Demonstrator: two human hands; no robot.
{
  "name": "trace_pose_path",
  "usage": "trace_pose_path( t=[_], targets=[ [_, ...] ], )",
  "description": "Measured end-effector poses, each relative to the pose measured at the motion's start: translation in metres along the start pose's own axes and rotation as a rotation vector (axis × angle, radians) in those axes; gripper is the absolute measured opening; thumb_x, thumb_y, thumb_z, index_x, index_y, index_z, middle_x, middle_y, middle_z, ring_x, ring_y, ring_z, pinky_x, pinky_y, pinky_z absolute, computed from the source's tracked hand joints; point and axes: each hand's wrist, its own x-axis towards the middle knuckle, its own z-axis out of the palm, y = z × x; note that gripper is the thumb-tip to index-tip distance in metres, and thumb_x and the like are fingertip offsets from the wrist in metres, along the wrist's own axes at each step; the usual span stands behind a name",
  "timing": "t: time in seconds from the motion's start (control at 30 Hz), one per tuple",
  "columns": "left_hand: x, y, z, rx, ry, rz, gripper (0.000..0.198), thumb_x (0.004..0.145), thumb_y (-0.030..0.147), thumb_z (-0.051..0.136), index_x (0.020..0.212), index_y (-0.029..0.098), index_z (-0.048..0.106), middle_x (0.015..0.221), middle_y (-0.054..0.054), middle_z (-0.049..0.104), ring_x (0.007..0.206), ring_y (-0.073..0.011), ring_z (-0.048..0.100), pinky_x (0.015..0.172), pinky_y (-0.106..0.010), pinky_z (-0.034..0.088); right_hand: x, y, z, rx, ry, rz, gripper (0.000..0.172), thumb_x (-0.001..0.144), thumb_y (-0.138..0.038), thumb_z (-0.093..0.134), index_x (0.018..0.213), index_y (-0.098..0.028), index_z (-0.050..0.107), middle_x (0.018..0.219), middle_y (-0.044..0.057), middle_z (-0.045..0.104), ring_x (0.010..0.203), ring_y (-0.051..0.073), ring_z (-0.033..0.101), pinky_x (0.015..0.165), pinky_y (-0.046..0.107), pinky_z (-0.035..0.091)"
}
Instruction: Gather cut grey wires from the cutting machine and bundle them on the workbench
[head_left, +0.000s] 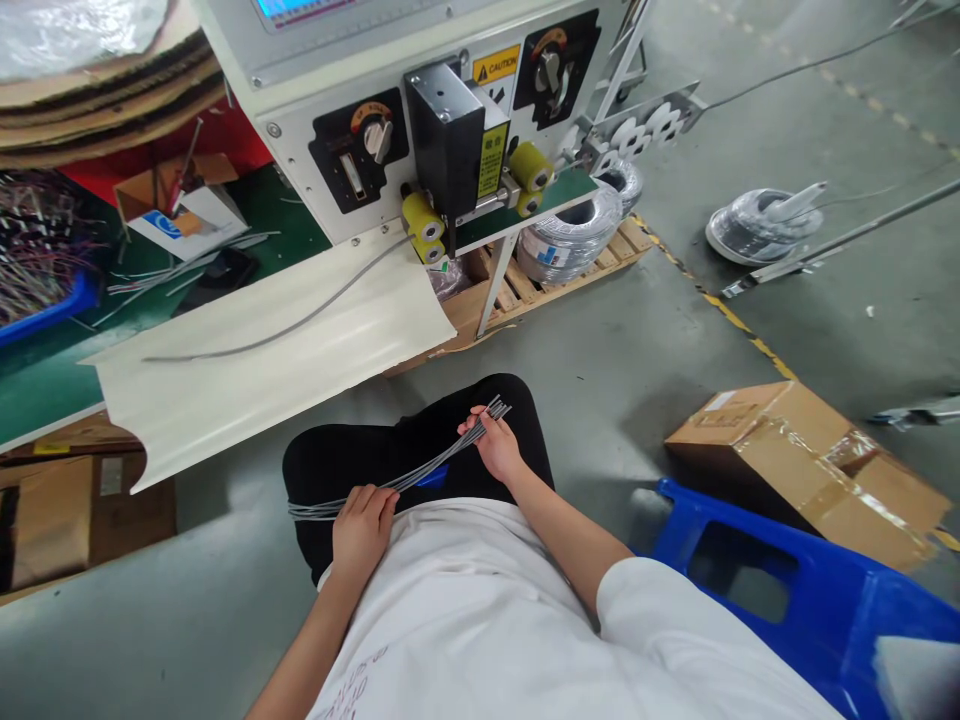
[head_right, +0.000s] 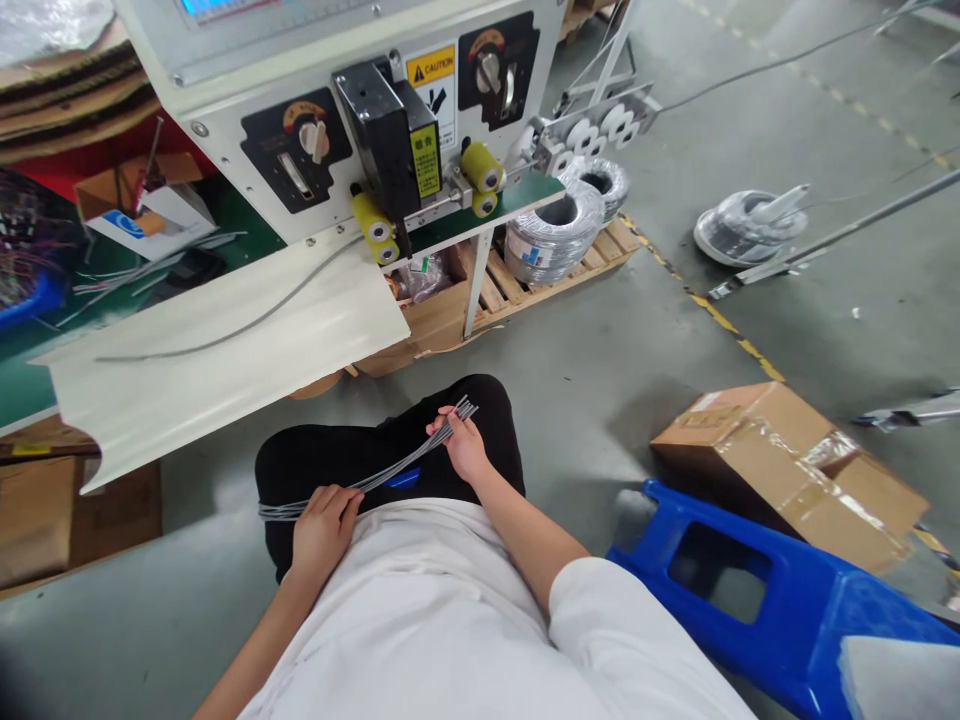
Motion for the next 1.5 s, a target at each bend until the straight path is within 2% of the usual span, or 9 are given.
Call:
trace_pose_path(
  t=[0.1, 0.17, 0.3, 0.5, 0.67, 0.9, 1.07, 1.3, 1.5],
  targets=[
    [0.002, -0.004, 0.003, 0.024, 0.023, 0.015, 0.022, 0.097, 0.031, 0.049, 0.099, 0.021, 0.068, 0.098, -0.009, 0.065, 0.093, -0.0236, 0.058, 0.086, -0.040, 0.049, 0.000, -0.002, 0.000, 0.010, -0.016, 0.003, 0.020, 0.085, -0.040, 0.069, 0.094, -0.022, 0.066, 0.075, 0.000, 0.064, 0.077, 0.021, 0.067, 0.080, 0.039, 0.051],
    [0.002, -0.006, 0.005, 0.026, 0.030, 0.019, 0.023, 0.097, 0.030, 0.049, 0.110, 0.021, 0.065, 0.105, -0.010, 0.064, 0.096, -0.0240, 0.059, 0.088, -0.041, 0.050, 0.000, -0.002, -0.001, 0.019, -0.008, 0.007, 0.021, 0.085, -0.040, 0.070, 0.094, -0.022, 0.066, 0.076, 0.000, 0.064, 0.077, 0.021, 0.066, 0.079, 0.039, 0.051],
    [0.017, -0.004, -0.005, -0.003, 0.090, 0.087, 0.036, 0.095, 0.024, 0.051, 0.130, 0.019, 0.054, 0.112, -0.010, 0.064, 0.102, -0.0234, 0.060, 0.089, -0.040, 0.051, 0.003, -0.001, -0.003, 0.025, 0.037, 0.011, 0.030, 0.083, -0.039, 0.073, 0.107, -0.023, 0.067, 0.086, 0.000, 0.067, 0.075, 0.019, 0.065, 0.077, 0.038, 0.051],
    [0.082, 0.007, -0.077, 0.005, 0.470, 0.308, 0.042, 0.084, 0.012, 0.063, 0.125, 0.022, 0.060, 0.108, -0.008, 0.067, 0.098, -0.0211, 0.062, 0.094, -0.039, 0.048, 0.005, 0.001, -0.002, 0.056, -0.010, 0.006, 0.025, 0.083, -0.043, 0.072, 0.098, -0.023, 0.068, 0.073, -0.002, 0.058, 0.072, 0.018, 0.063, 0.078, 0.037, 0.051],
    [0.137, 0.000, -0.121, 0.144, 0.653, 0.249, 0.040, 0.082, 0.019, 0.067, 0.122, 0.022, 0.062, 0.114, -0.010, 0.067, 0.109, -0.0272, 0.061, 0.100, -0.044, 0.046, 0.002, 0.000, 0.000, 0.005, 0.020, -0.003, 0.031, 0.084, -0.046, 0.071, 0.105, -0.023, 0.068, 0.072, -0.003, 0.056, 0.069, 0.017, 0.062, 0.073, 0.034, 0.050],
    [0.161, -0.010, -0.140, 0.188, 0.653, 0.167, 0.047, 0.088, 0.029, 0.063, 0.133, 0.019, 0.056, 0.137, -0.016, 0.057, 0.133, -0.0327, 0.048, 0.113, -0.050, 0.037, 0.003, -0.001, 0.001, -0.004, 0.034, 0.004, 0.033, 0.081, -0.049, 0.074, 0.097, -0.021, 0.069, 0.073, -0.001, 0.061, 0.066, 0.017, 0.063, 0.070, 0.035, 0.050],
    [0.164, -0.015, -0.144, 0.174, 0.639, 0.112, 0.053, 0.094, 0.035, 0.056, 0.144, 0.021, 0.045, 0.147, -0.015, 0.049, 0.142, -0.0328, 0.039, 0.117, -0.053, 0.033, 0.002, -0.003, 0.001, -0.006, 0.084, 0.026, 0.042, 0.076, -0.049, 0.079, 0.102, -0.019, 0.069, 0.083, 0.004, 0.070, 0.081, 0.023, 0.070, 0.079, 0.039, 0.052],
    [0.165, -0.019, -0.143, 0.203, 0.601, 0.056, 0.058, 0.096, 0.041, 0.052, 0.148, 0.021, 0.039, 0.147, -0.016, 0.047, 0.141, -0.0334, 0.039, 0.117, -0.054, 0.033, 0.001, -0.006, 0.000, 0.019, 0.088, 0.057, 0.044, 0.076, -0.049, 0.079, 0.106, -0.019, 0.068, 0.098, 0.009, 0.075, 0.101, 0.030, 0.072, 0.091, 0.045, 0.051],
    [0.165, -0.028, -0.139, 0.238, 0.525, 0.048, 0.064, 0.095, 0.048, 0.049, 0.150, 0.016, 0.037, 0.138, -0.020, 0.051, 0.129, -0.0358, 0.048, 0.108, -0.050, 0.041, 0.000, -0.008, -0.001, -0.005, 0.074, 0.084, 0.043, 0.078, -0.048, 0.077, 0.107, -0.018, 0.068, 0.106, 0.012, 0.075, 0.101, 0.030, 0.072, 0.093, 0.047, 0.051]
  ],
)
